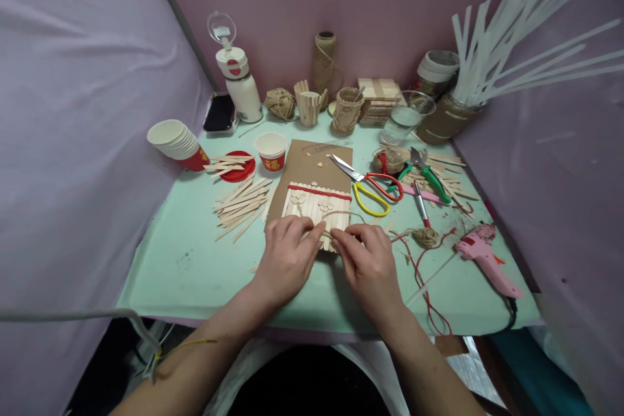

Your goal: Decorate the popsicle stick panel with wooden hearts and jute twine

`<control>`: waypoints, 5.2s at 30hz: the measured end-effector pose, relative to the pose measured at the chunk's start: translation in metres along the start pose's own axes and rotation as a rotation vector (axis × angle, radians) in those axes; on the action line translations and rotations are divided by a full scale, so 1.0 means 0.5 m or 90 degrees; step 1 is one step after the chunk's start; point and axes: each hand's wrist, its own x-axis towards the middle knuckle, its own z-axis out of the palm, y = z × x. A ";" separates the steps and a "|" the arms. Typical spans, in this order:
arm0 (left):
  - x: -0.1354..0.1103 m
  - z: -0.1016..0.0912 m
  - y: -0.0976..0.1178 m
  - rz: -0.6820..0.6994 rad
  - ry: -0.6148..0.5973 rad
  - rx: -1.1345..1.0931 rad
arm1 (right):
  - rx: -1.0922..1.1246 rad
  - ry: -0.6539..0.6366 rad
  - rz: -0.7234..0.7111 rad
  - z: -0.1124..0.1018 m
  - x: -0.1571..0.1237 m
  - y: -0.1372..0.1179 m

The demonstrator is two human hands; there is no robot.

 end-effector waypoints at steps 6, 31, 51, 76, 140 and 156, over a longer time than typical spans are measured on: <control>0.002 -0.002 -0.002 -0.004 0.016 -0.022 | 0.015 -0.011 0.002 -0.003 0.002 0.001; 0.030 -0.043 -0.049 -0.054 0.054 -0.157 | -0.024 -0.021 0.024 -0.006 0.011 -0.015; 0.018 -0.023 -0.043 -0.029 -0.016 -0.120 | -0.034 -0.024 0.026 -0.002 0.012 -0.015; -0.022 -0.008 -0.035 0.002 -0.026 -0.044 | 0.015 -0.030 0.036 0.016 0.039 -0.035; 0.092 -0.002 -0.125 0.078 -0.138 -0.290 | 0.055 -0.077 0.140 -0.027 0.080 0.074; 0.089 0.008 -0.128 0.097 -0.086 -0.277 | -0.131 -0.083 0.032 0.009 0.134 0.026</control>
